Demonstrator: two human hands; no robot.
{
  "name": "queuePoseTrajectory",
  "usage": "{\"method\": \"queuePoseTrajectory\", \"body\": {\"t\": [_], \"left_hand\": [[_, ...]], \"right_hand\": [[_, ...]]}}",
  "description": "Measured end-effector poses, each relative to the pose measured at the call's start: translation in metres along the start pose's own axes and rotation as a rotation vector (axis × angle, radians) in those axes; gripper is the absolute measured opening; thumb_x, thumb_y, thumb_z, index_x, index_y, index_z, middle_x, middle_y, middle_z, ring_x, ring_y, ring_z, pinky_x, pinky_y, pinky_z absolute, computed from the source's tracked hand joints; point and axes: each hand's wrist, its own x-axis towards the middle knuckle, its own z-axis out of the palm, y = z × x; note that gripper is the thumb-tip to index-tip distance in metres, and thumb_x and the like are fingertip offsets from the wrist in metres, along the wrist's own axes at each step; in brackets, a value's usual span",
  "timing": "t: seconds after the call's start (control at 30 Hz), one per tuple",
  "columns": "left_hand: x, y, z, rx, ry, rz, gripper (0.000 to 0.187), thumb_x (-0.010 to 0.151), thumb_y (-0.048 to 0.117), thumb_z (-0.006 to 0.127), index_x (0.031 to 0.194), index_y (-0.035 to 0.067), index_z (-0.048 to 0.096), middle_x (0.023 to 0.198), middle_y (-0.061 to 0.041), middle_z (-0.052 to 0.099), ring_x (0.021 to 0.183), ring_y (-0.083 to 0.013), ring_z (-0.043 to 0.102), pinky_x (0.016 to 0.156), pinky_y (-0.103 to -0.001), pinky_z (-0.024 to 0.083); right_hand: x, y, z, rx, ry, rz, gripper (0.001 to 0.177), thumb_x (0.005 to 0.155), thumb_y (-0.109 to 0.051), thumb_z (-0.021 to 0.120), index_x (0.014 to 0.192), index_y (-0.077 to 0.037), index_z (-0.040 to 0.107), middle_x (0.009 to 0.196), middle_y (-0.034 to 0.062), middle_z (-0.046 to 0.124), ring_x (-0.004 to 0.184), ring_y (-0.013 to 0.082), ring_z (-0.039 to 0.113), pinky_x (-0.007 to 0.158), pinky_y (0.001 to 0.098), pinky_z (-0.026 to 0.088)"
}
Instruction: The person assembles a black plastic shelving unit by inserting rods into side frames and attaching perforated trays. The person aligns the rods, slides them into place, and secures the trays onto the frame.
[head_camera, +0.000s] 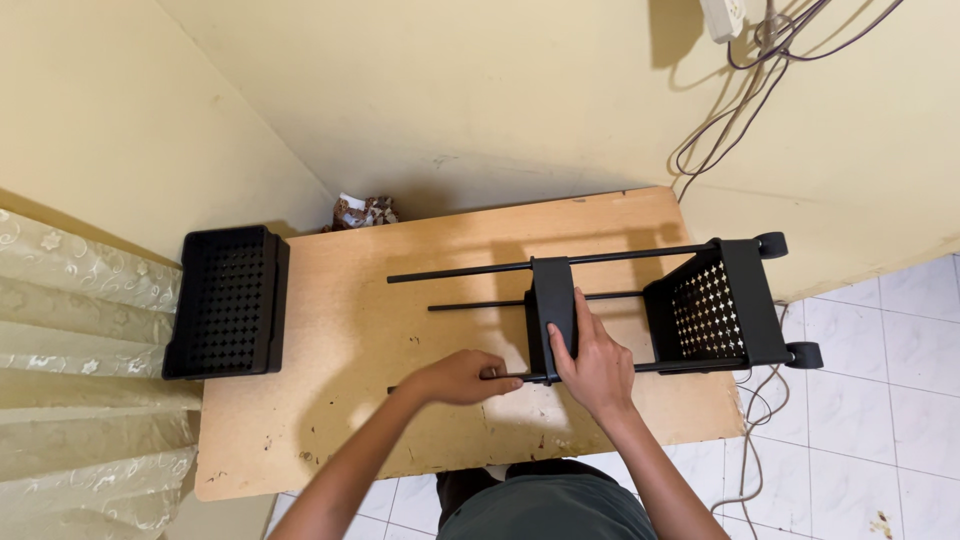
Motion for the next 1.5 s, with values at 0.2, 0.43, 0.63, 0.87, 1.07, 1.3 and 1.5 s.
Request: {"method": "queuePoseTrajectory", "body": {"t": [0.2,0.43,0.63,0.87,1.07,1.3,1.5], "left_hand": [[-0.029,-0.011,0.049,0.350,0.745,0.290,0.031,0.090,0.037,0.076,0.092,0.007,0.069,0.081,-0.007,0.068,0.072,-0.0254,0.069,0.061,-0.036,0.051],[-0.053,-0.051,0.062,0.774,1.224,0.557,0.040,0.086,0.032,0.085,0.107,0.000,0.071,0.095,-0.007,0.065,0.082,-0.0213,0.065,0.073,-0.035,0.055],[-0.048,-0.057,0.059,0.887,1.217,0.553,0.034,0.087,0.028,0.082,0.112,0.006,0.073,0.091,-0.005,0.065,0.079,-0.0188,0.064,0.071,-0.033,0.053],[-0.045,-0.064,0.034,0.845,0.878,0.575,0.026,0.095,0.033,0.079,0.107,0.009,0.077,0.072,-0.001,0.061,0.059,-0.0156,0.060,0.050,-0.031,0.049],[-0.044,-0.062,0.017,0.054,0.413,0.360,0.025,0.097,0.035,0.072,0.101,0.012,0.082,0.078,-0.003,0.072,0.058,-0.0146,0.062,0.054,-0.030,0.050],[-0.016,-0.055,-0.040,-0.513,-0.404,-0.192,0.042,0.100,0.050,0.061,0.101,0.013,0.082,0.066,0.004,0.049,0.051,-0.0050,0.033,0.044,-0.024,0.026],[-0.017,-0.048,-0.043,-0.517,-0.454,-0.196,0.046,0.099,0.054,0.058,0.103,0.014,0.081,0.066,0.005,0.048,0.050,-0.0059,0.033,0.045,-0.026,0.027]], "right_hand": [[-0.001,0.003,0.001,-0.002,-0.002,-0.003,0.064,0.095,-0.034,0.064,0.144,0.005,0.052,0.107,0.0253,0.074,0.071,0.0328,0.076,0.055,0.0398,0.058],[0.000,0.000,0.003,-0.025,0.001,0.026,0.063,0.095,-0.035,0.063,0.144,0.003,0.054,0.101,0.0219,0.076,0.064,0.0309,0.074,0.052,0.0389,0.057],[-0.003,0.000,0.004,-0.034,0.055,0.005,0.062,0.095,-0.037,0.064,0.142,0.001,0.056,0.103,0.0211,0.076,0.066,0.0314,0.074,0.051,0.0385,0.056],[-0.004,0.000,0.006,-0.055,0.076,0.001,0.061,0.096,-0.037,0.064,0.144,-0.001,0.057,0.102,0.0197,0.076,0.067,0.0323,0.074,0.054,0.0382,0.056],[-0.006,-0.005,0.005,-0.062,0.094,0.029,0.057,0.096,-0.035,0.065,0.143,-0.003,0.059,0.100,0.0172,0.077,0.066,0.0320,0.073,0.054,0.0382,0.055],[-0.007,-0.007,0.004,-0.054,0.129,0.035,0.055,0.097,-0.034,0.065,0.142,-0.004,0.060,0.101,0.0181,0.077,0.070,0.0322,0.074,0.057,0.0381,0.056],[-0.005,-0.007,0.004,-0.062,0.146,0.052,0.051,0.096,-0.034,0.066,0.140,-0.007,0.063,0.102,0.0174,0.078,0.070,0.0318,0.075,0.057,0.0376,0.056]]}}
